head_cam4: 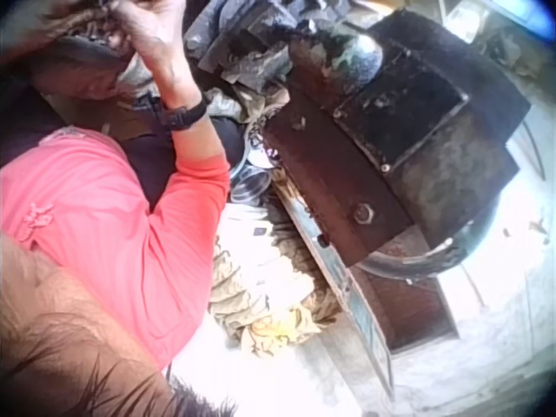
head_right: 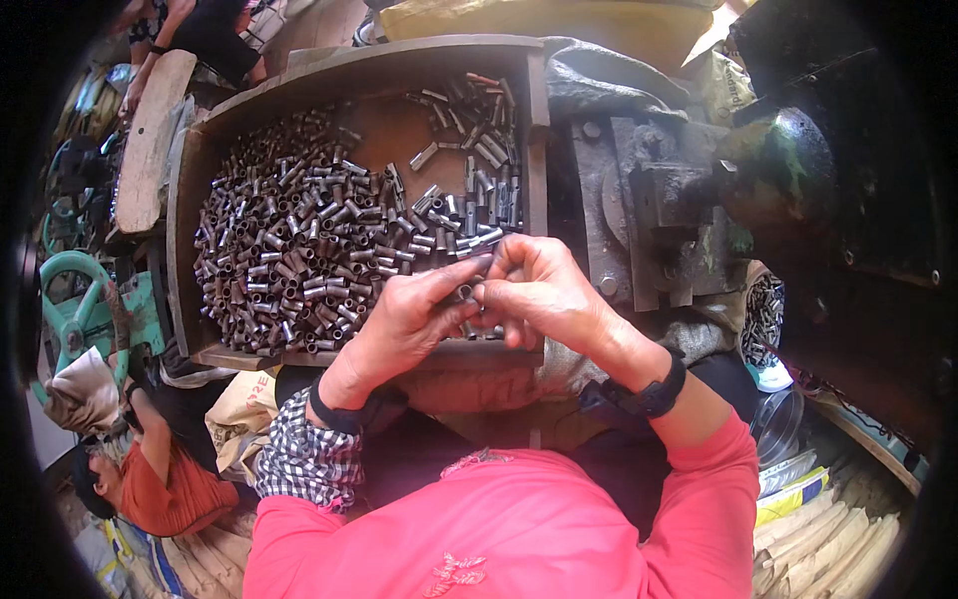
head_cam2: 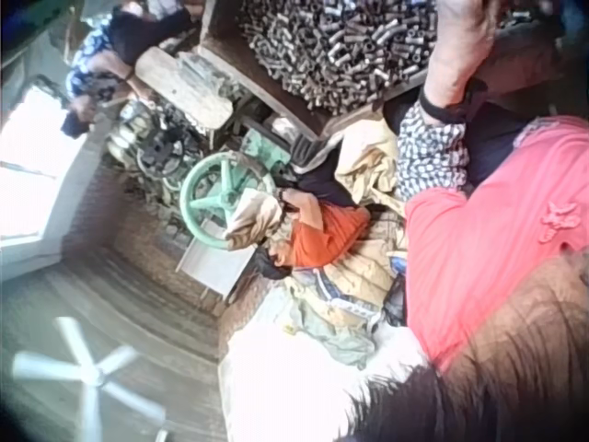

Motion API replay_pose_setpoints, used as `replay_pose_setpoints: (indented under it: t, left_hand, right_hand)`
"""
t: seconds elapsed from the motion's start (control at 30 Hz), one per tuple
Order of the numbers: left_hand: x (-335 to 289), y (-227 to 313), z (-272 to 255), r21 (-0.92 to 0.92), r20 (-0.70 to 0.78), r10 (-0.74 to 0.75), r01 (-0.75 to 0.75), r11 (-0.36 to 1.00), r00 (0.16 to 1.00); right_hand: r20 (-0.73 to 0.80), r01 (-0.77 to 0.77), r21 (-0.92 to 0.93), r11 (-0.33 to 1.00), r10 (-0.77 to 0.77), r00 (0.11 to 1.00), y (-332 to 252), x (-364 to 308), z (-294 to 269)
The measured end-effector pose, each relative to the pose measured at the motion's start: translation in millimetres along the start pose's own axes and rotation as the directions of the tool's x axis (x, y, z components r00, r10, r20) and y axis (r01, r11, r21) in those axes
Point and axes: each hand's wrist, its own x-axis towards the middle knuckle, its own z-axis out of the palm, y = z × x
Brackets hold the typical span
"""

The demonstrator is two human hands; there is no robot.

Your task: Picking small metal cylinders from a box, inspecting them, and placing them into a machine jig for processing.

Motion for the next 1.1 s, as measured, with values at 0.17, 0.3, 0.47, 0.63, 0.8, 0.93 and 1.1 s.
replay_pose_setpoints:
  t: [0.17, 0.3, 0.47, 0.63, 0.8, 0.93, 1.1]
  left_hand:
    - [-2.1, -4.5, -5.7, -0.604, 0.132, -0.494, 0.465, 0.647, 0.859]
    - [3.0, -14.9, -17.5, -0.925, 0.131, -0.536, 0.297, 0.235, 0.834]
    - [-0.3, -16.8, -11.3, -0.639, -0.032, -0.565, 0.418, 0.646, 0.825]
    - [-3.1, -15.7, -4.3, 0.523, 0.018, -0.052, 0.035, 0.852, 0.999]
    - [-1.5, -17.9, 0.8, 0.72, 0.068, -0.116, 0.031, 0.693, 0.991]
    - [-2.0, -16.3, 1.5, 0.759, 0.196, -0.042, -0.124, 0.639, 0.98]
    - [-0.5, -15.2, 8.3, 0.804, 0.163, -0.095, -0.076, 0.59, 0.982]
  right_hand:
    - [-0.259, 0.273, -0.398, 0.876, -0.393, 0.882, -10.3, 7.0, -3.3]
    - [0.244, 0.145, -0.97, -0.197, -0.751, 0.614, -4.8, 21.8, -0.7]
    - [0.295, 0.077, -0.931, -0.357, -0.611, 0.735, 10.1, 27.6, 4.5]
    - [0.247, 0.183, -0.969, -0.165, -0.673, 0.697, 8.7, 23.0, 0.6]
    - [0.134, 0.3, -0.949, 0.092, -0.747, 0.651, 6.5, 16.0, 2.2]
    - [0.11, 0.356, -0.912, 0.205, -0.713, 0.692, 2.4, 12.2, -0.6]
    - [0.06, 0.404, -0.858, 0.317, -0.719, 0.692, -2.7, 8.2, -0.4]
